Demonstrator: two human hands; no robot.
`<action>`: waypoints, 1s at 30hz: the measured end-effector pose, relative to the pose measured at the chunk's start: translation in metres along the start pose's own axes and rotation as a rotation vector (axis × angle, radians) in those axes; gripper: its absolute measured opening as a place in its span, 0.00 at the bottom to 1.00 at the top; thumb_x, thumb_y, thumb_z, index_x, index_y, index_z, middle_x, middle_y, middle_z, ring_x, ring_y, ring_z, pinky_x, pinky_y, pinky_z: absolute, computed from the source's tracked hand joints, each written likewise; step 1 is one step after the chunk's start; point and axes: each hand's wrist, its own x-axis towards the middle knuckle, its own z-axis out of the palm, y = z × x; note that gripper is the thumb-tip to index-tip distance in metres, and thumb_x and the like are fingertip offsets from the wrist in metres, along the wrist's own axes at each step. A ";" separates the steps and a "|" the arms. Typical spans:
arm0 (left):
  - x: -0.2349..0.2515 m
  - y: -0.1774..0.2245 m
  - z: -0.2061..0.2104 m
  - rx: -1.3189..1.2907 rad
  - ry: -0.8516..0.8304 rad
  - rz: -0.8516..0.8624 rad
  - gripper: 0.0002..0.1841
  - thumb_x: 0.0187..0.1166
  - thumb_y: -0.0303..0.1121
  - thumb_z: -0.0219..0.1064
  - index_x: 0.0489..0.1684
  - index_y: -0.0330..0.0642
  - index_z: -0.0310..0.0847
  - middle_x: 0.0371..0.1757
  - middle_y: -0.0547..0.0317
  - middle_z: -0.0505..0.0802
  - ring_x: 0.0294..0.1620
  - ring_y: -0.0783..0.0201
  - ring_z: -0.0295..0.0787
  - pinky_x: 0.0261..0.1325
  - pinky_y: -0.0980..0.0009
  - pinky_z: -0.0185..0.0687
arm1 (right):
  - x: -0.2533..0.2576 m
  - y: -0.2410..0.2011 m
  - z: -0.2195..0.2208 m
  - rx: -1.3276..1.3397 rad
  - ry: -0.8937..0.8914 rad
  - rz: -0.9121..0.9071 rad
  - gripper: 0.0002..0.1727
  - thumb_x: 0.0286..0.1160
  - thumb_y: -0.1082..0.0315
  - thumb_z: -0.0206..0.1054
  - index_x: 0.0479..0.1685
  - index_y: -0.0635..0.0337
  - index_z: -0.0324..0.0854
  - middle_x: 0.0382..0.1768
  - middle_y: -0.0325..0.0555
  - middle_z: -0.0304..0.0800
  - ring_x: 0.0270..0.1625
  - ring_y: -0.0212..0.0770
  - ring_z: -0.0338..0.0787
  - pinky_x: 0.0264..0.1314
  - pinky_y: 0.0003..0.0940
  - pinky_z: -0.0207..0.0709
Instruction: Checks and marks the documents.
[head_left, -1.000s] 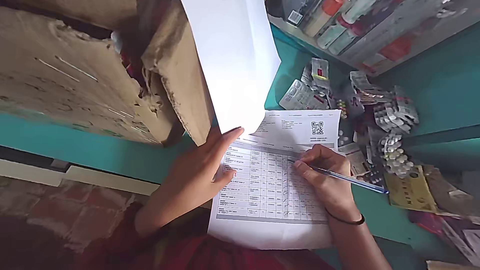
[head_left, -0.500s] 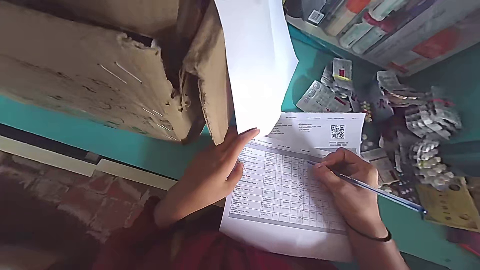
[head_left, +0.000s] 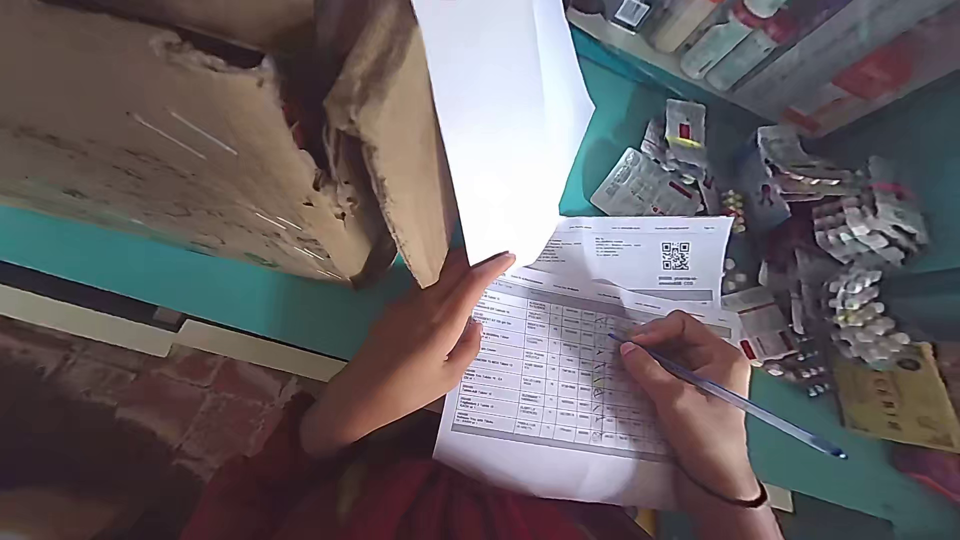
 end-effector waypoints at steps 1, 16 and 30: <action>0.000 0.000 0.000 0.005 0.004 -0.001 0.34 0.71 0.27 0.63 0.85 0.45 0.69 0.69 0.47 0.86 0.47 0.57 0.89 0.37 0.60 0.86 | -0.001 0.000 0.000 -0.002 0.007 -0.006 0.08 0.58 0.74 0.68 0.31 0.47 0.81 0.26 0.17 0.88 0.26 0.14 0.84 0.27 0.10 0.78; -0.001 -0.001 0.000 0.031 0.008 0.021 0.34 0.72 0.29 0.62 0.85 0.44 0.69 0.70 0.45 0.85 0.50 0.56 0.88 0.43 0.60 0.86 | -0.002 -0.001 0.002 -0.116 0.006 0.019 0.07 0.55 0.71 0.71 0.27 0.47 0.80 0.22 0.20 0.86 0.22 0.14 0.83 0.23 0.10 0.76; 0.001 0.001 -0.001 0.026 0.002 -0.015 0.35 0.70 0.28 0.64 0.85 0.45 0.69 0.69 0.47 0.86 0.46 0.58 0.89 0.37 0.62 0.85 | -0.013 -0.010 0.002 -0.044 0.037 0.067 0.06 0.56 0.71 0.69 0.28 0.47 0.81 0.23 0.17 0.86 0.24 0.12 0.83 0.25 0.09 0.76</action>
